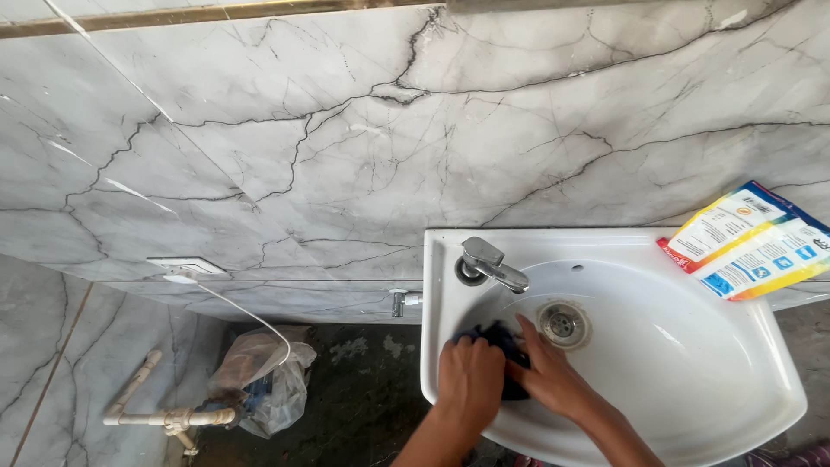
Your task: The person scrubs a white ceramic sink with a dark cloth, repeatedly wiping the basin, drain, and faucet. They rinse the cloth under running water and continue wiping the sink surfaces.
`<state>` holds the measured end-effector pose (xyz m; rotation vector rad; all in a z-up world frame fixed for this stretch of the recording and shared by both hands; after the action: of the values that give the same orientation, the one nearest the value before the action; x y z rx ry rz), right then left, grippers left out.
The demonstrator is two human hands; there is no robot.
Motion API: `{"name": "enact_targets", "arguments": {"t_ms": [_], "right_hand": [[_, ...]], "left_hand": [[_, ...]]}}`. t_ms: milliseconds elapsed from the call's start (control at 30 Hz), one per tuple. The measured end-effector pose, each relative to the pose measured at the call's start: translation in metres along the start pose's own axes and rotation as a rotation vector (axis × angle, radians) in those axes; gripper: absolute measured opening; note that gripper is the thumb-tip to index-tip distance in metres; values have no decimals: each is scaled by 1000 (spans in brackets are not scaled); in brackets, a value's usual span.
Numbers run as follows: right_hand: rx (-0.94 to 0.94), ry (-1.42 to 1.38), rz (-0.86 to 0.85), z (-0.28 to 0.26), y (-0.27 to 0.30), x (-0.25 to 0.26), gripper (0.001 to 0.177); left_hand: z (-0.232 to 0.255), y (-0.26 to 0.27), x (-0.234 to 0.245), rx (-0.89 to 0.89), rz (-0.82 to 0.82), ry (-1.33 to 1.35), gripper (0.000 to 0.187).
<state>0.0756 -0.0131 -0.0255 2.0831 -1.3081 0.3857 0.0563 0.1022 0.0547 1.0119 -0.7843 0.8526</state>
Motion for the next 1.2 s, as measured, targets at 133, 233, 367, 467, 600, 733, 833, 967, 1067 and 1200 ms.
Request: {"name": "enact_targets", "arguments": {"t_ms": [133, 233, 367, 467, 600, 733, 833, 967, 1067, 1200], "right_hand": [[429, -91, 189, -98, 38, 19, 84], [-66, 134, 164, -93, 18, 11, 85], [75, 214, 464, -118, 14, 33, 72], [381, 343, 652, -133, 27, 39, 64], [340, 271, 527, -105, 25, 23, 52], [97, 238, 165, -62, 12, 1, 41], [49, 496, 175, -46, 10, 7, 35], [-69, 692, 394, -16, 4, 38, 44], [-44, 637, 483, 2, -6, 58, 63], [-80, 544, 383, 25, 2, 68, 47]], "left_hand": [[-4, 10, 35, -12, 288, -156, 38], [-11, 15, 69, -108, 600, -147, 49], [-31, 1, 84, 11, 774, 14, 55], [-27, -12, 78, 75, 672, -6, 57], [-1, 5, 63, 21, 518, -353, 54], [22, 12, 6, 14, 154, -417, 37], [22, -16, -17, 45, 152, -268, 26], [22, -82, -28, -27, 358, -232, 20], [53, -115, -28, -165, 529, -347, 24], [76, -133, -40, -52, 330, -462, 21]]}}
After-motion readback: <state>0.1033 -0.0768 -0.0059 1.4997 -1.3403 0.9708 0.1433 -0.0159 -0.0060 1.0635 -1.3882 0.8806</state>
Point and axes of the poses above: each hand's wrist, its own y-axis away from the middle knuckle, its own x-axis out of the back of the hand, z = x × y, the point moved 9 cm from there along -y, towards the middle knuckle, and after that the axes turned 1 degree about z, right-handed, at the moved point
